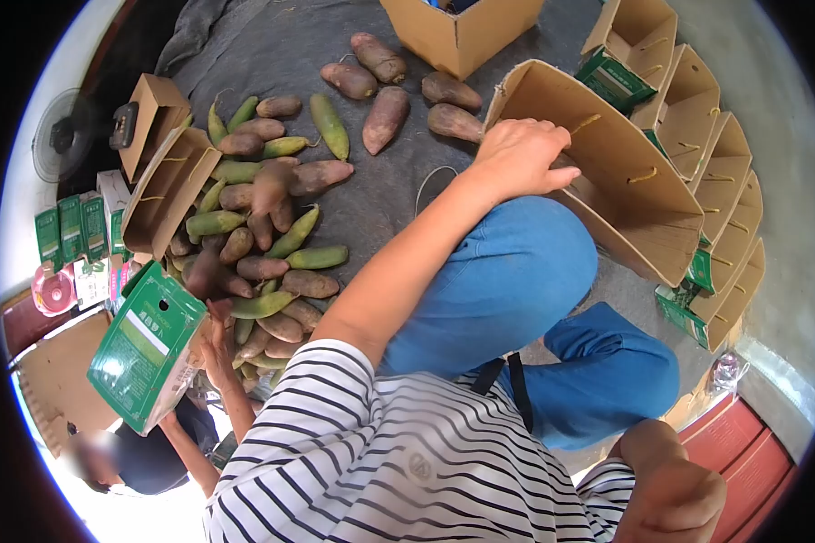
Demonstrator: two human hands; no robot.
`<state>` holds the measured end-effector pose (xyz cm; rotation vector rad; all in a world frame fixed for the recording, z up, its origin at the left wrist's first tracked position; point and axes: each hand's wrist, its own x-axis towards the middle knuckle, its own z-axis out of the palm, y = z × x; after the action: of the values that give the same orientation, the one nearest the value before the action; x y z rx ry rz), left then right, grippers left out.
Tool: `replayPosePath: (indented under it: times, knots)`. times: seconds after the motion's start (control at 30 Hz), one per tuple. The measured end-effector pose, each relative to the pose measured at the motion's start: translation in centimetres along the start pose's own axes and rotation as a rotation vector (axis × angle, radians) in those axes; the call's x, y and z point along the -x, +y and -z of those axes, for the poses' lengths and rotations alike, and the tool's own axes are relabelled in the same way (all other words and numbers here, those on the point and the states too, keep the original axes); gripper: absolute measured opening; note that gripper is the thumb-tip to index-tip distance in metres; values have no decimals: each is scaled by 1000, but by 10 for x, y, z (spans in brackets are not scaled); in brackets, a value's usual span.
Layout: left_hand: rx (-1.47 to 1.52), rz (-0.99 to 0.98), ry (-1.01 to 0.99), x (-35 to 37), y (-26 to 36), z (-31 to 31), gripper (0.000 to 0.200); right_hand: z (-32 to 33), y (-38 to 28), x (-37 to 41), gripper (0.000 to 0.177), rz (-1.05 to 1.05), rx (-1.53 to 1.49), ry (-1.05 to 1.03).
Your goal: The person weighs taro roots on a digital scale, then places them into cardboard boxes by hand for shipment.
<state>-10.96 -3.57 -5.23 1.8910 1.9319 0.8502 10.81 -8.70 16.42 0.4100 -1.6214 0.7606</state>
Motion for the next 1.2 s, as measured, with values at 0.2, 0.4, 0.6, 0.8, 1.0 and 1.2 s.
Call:
replayPosePath:
  times: [0.2, 0.4, 0.6, 0.8, 1.0, 1.2]
  knots:
    - [-38, -3, -24, -1, 2, 1, 38, 6, 5, 4, 15, -5, 269, 122]
    - [107, -23, 76, 3, 2, 4, 35, 46, 68, 75, 28, -960, 632, -119]
    - [241, 41, 654, 53, -25, 33, 29, 68, 99, 144, 44, -1005, 915, -843]
    - [-187, 563, 227, 206, -153, 15, 42, 73, 106, 167, 28, -1150, 882, -1003]
    - [-245, 1088, -212, 320, -199, 1, 57, 72, 110, 160, 16, -1161, 908, -1135]
    - [-238, 1128, -231, 344, -195, -25, 78, 72, 110, 164, 16, -1191, 877, -1095]
